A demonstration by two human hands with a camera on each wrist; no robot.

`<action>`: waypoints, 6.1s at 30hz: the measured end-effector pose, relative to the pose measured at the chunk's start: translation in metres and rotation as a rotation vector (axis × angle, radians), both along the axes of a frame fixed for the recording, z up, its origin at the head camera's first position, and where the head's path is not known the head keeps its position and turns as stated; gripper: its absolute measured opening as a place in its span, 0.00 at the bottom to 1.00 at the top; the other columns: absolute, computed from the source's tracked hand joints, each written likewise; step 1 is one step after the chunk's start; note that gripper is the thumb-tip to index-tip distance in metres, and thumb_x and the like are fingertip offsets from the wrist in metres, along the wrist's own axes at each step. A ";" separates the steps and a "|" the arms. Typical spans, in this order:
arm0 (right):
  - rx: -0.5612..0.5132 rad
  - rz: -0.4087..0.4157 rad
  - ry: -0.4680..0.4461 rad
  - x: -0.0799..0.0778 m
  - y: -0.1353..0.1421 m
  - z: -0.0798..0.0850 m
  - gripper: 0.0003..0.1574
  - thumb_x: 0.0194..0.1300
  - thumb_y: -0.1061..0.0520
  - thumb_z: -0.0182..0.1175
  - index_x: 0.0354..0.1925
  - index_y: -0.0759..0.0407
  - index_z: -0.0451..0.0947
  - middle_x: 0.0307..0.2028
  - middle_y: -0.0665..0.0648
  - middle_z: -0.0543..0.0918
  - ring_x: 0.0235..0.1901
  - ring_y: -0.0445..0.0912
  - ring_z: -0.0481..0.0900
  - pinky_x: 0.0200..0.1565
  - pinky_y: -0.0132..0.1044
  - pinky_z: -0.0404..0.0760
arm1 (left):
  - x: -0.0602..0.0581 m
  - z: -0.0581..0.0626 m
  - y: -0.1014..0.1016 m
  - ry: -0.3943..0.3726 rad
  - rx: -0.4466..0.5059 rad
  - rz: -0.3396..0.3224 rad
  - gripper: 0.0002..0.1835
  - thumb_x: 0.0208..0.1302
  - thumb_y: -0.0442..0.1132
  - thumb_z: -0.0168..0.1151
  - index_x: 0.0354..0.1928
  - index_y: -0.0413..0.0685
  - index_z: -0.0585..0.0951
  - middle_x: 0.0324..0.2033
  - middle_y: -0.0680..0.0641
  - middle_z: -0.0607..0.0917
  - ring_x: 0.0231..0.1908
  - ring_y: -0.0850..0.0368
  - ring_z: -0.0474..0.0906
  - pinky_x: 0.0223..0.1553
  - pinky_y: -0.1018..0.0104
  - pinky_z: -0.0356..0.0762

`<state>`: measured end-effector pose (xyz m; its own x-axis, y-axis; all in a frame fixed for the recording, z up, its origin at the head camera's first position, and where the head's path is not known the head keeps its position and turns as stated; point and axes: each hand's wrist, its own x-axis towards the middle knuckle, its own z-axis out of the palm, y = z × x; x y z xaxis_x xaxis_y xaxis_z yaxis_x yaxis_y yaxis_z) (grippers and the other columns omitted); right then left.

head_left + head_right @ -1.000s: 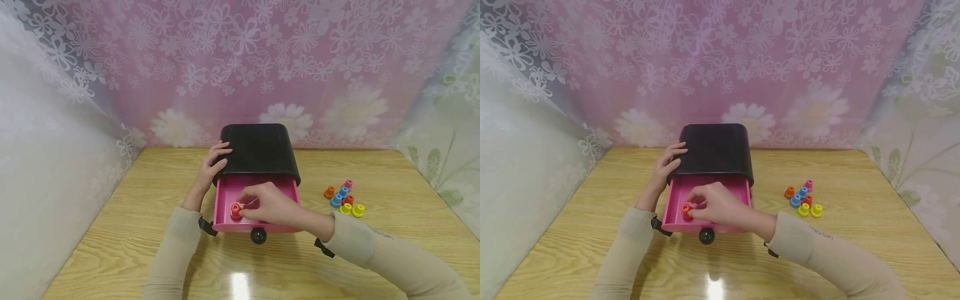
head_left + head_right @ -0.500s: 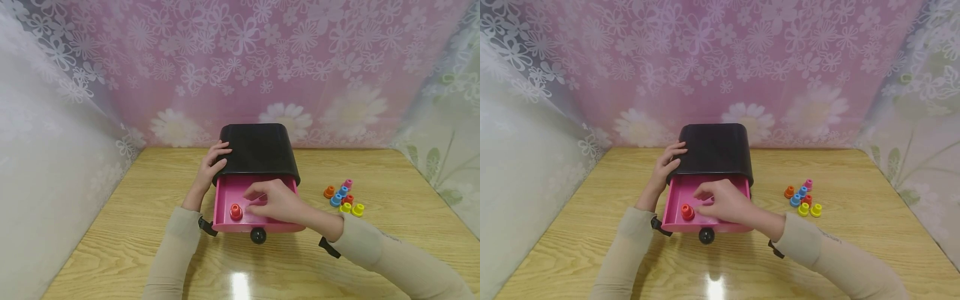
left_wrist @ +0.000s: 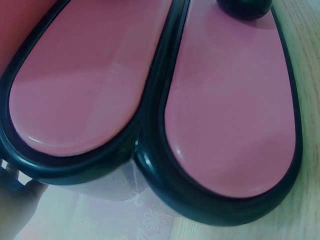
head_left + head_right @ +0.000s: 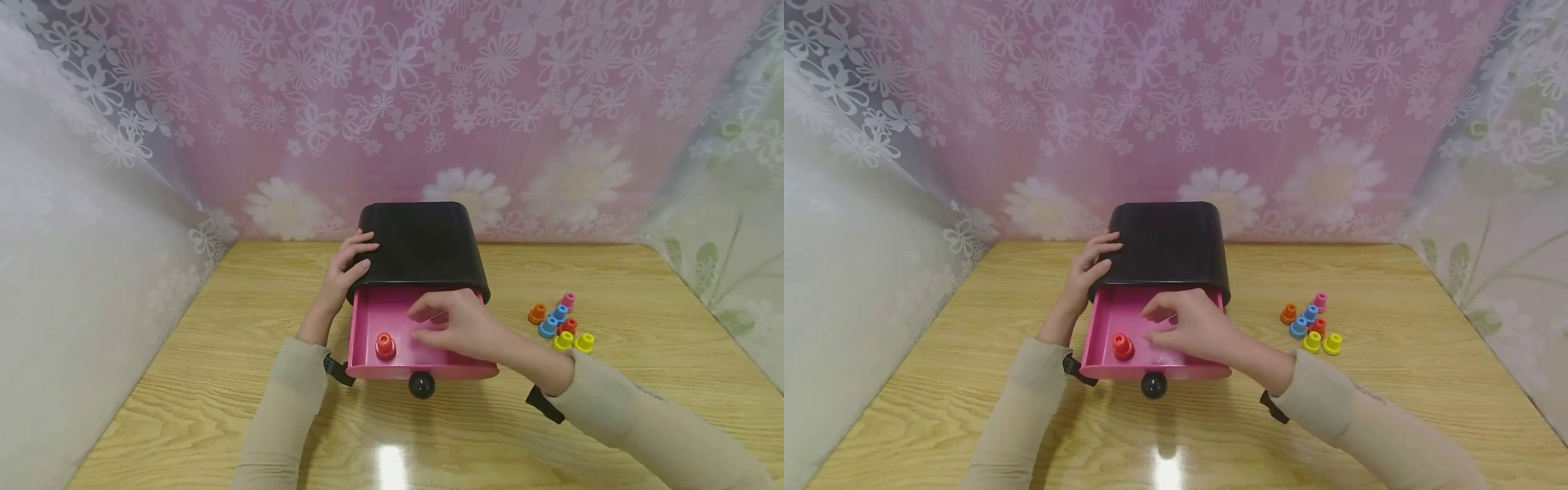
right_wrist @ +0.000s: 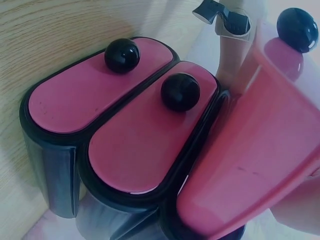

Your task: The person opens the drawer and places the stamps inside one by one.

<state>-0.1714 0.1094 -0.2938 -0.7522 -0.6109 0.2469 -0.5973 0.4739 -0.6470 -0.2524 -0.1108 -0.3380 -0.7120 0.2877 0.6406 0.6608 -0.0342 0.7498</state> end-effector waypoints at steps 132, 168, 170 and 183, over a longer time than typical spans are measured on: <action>0.101 -0.631 -0.109 -0.026 0.205 -0.070 0.28 0.61 0.47 0.53 0.46 0.71 0.73 0.40 0.70 0.78 0.39 0.61 0.74 0.35 0.49 0.75 | 0.005 0.003 0.001 -0.013 0.009 0.008 0.16 0.56 0.22 0.43 0.47 0.17 0.68 0.56 0.25 0.60 0.63 0.36 0.41 0.62 0.55 0.42; 0.240 -0.567 -0.243 -0.073 0.214 -0.099 0.30 0.57 0.50 0.58 0.46 0.75 0.71 0.41 0.70 0.77 0.37 0.57 0.75 0.39 0.48 0.75 | 0.001 0.000 0.001 0.008 0.010 0.015 0.16 0.55 0.22 0.44 0.46 0.17 0.68 0.55 0.25 0.61 0.63 0.37 0.43 0.62 0.55 0.42; 0.249 -0.562 -0.248 -0.075 0.214 -0.101 0.30 0.56 0.49 0.59 0.46 0.74 0.71 0.41 0.71 0.76 0.37 0.58 0.75 0.39 0.49 0.74 | -0.002 -0.003 0.000 0.007 0.013 0.009 0.16 0.57 0.23 0.45 0.46 0.19 0.69 0.55 0.26 0.62 0.63 0.38 0.43 0.62 0.54 0.42; 0.268 -0.552 -0.261 -0.076 0.214 -0.103 0.27 0.57 0.51 0.59 0.44 0.73 0.72 0.40 0.71 0.76 0.37 0.58 0.73 0.38 0.50 0.73 | -0.008 -0.009 -0.001 0.004 0.016 -0.001 0.18 0.59 0.30 0.46 0.47 0.21 0.70 0.56 0.28 0.62 0.64 0.40 0.43 0.62 0.56 0.42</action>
<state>-0.2470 0.3234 -0.3965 -0.9866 -0.1338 -0.0929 -0.0603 0.8299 -0.5547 -0.2604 -0.1119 -0.3472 -0.7092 0.2781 0.6479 0.6636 -0.0473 0.7466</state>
